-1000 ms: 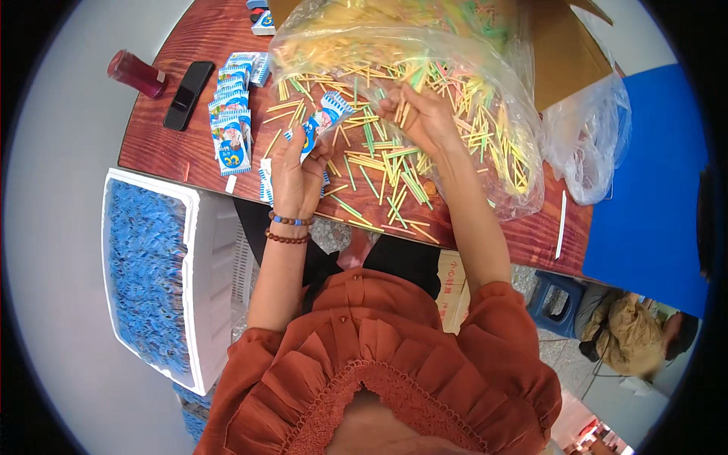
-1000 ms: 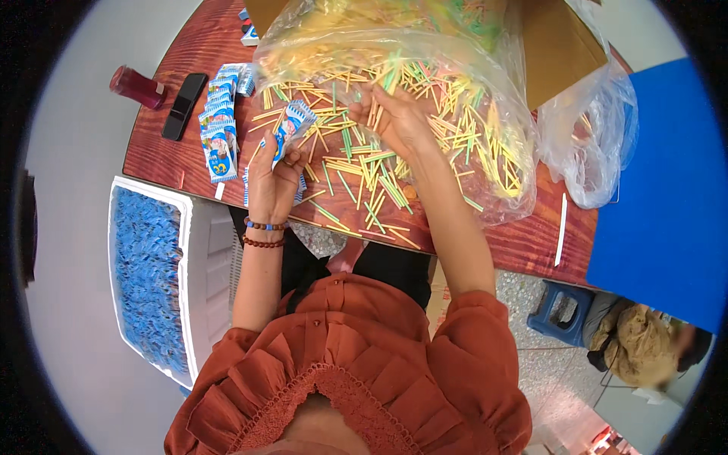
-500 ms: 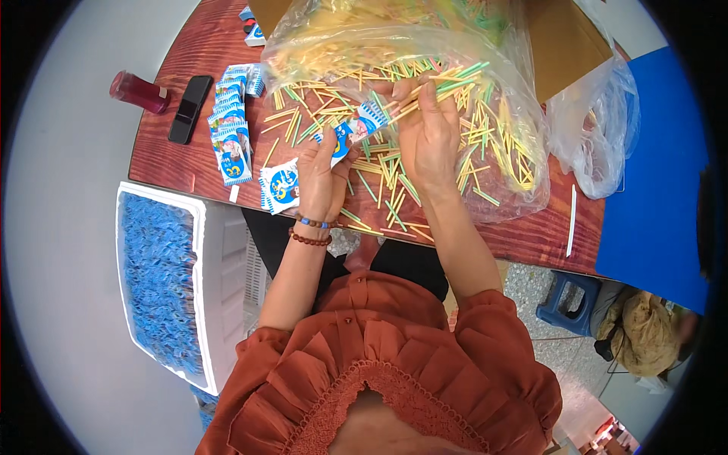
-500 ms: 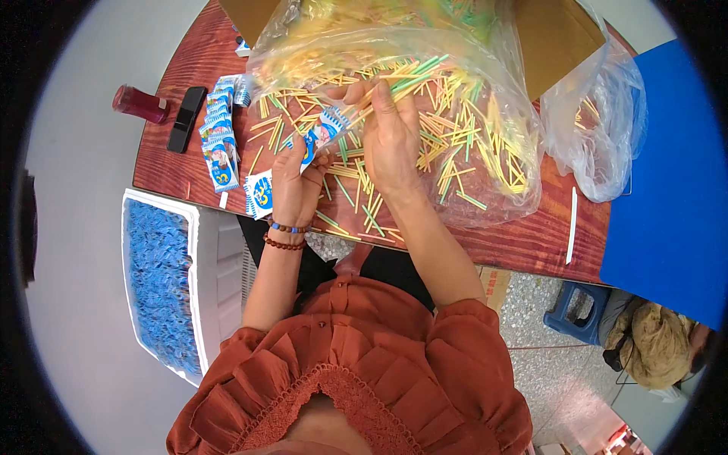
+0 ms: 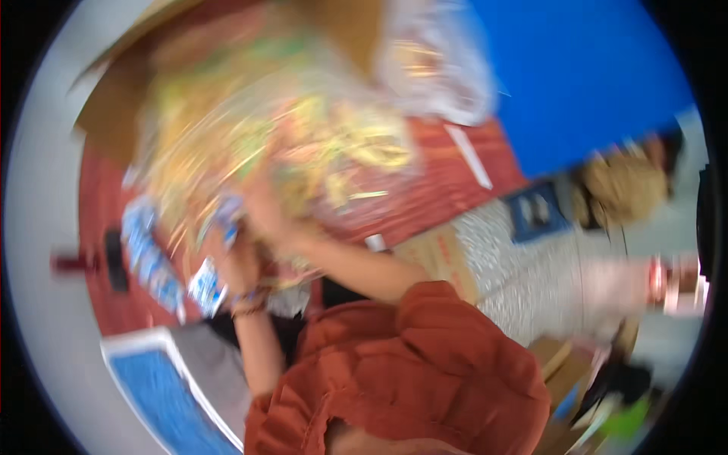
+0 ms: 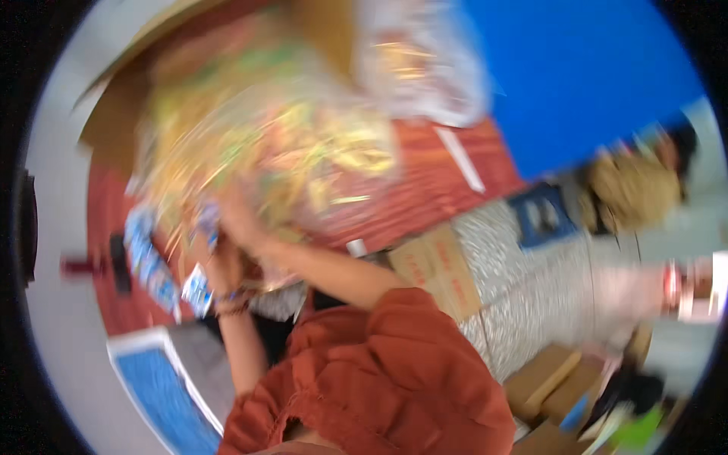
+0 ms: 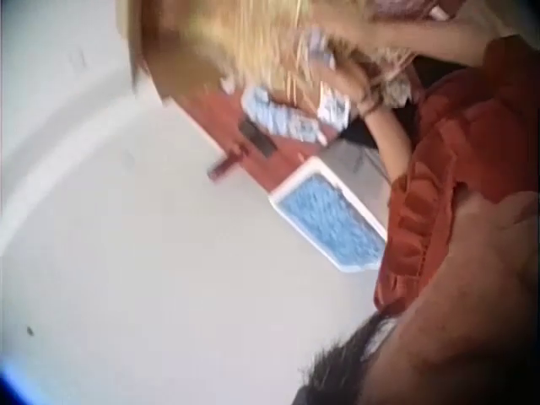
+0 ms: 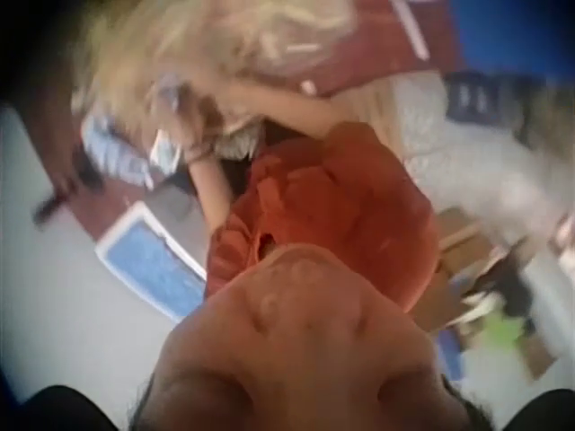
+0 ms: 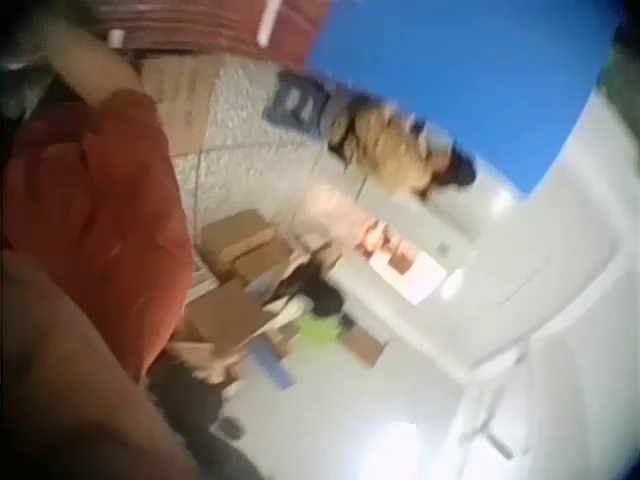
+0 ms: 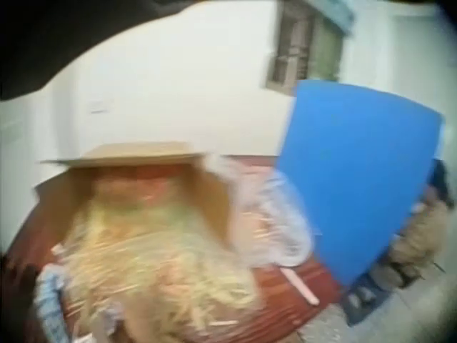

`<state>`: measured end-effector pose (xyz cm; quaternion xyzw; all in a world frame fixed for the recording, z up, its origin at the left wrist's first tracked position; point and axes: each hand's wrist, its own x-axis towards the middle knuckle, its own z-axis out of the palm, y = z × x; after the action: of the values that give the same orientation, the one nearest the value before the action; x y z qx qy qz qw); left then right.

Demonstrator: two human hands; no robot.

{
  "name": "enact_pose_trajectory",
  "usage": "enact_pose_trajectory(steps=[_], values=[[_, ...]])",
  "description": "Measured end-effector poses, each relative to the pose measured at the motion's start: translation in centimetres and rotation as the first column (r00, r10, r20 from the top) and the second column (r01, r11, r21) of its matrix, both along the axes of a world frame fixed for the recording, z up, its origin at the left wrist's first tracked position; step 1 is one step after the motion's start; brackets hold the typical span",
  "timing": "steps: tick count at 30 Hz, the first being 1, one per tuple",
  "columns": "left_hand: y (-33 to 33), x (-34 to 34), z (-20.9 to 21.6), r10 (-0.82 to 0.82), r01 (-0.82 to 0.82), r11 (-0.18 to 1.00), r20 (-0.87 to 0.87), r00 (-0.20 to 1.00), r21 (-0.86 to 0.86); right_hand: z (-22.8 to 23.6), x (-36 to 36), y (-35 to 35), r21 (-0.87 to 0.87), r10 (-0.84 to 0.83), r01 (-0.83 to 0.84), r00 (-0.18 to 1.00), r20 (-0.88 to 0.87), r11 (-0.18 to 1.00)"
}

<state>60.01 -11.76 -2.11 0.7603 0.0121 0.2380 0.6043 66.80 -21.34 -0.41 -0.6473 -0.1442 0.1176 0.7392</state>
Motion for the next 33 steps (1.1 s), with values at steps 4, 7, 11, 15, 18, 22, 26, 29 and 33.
enact_pose_trajectory(steps=[4,7,11,15,18,22,26,29,33], values=[[0.3,0.5,2.8,-0.153,0.114,0.589,0.028,0.988,-0.800,3.5,-0.3,0.1,0.262,-0.128,0.044,0.941,0.312,0.964],[0.5,2.7,2.4,-0.122,0.132,0.682,0.065,0.990,-0.719,9.6,-1.2,-3.0,0.458,-0.025,0.012,0.999,0.023,0.889],[-1.3,4.3,3.2,-0.170,0.108,0.619,0.002,0.985,-0.778,9.3,-0.7,-4.8,0.249,-0.274,0.196,0.900,0.338,0.949],[-3.9,4.4,4.6,-0.198,0.099,0.607,-0.029,0.980,-0.788,7.2,0.9,-4.5,-0.223,-0.204,0.325,0.876,0.436,0.919],[-4.2,4.9,4.8,-0.221,0.132,0.540,0.012,0.975,-0.831,7.0,1.3,-4.6,-0.164,-0.252,0.351,0.864,0.436,0.922],[-5.1,4.3,6.6,-0.099,0.008,0.768,-0.107,0.989,-0.641,7.3,1.4,-6.4,-0.200,-0.118,0.222,0.895,0.431,0.954],[-3.8,5.9,4.2,-0.222,0.151,0.682,-0.006,0.975,-0.715,6.1,2.3,-6.5,-0.084,-0.182,0.265,0.828,0.531,0.961],[-4.5,6.3,3.3,-0.304,0.208,0.588,0.025,0.952,-0.782,5.7,2.9,-6.3,0.171,-0.282,0.243,0.921,0.267,0.955],[-2.7,8.2,0.7,-0.280,0.175,0.554,0.015,0.960,-0.814,6.0,2.8,-4.8,0.231,-0.302,0.277,0.950,0.081,0.933]])
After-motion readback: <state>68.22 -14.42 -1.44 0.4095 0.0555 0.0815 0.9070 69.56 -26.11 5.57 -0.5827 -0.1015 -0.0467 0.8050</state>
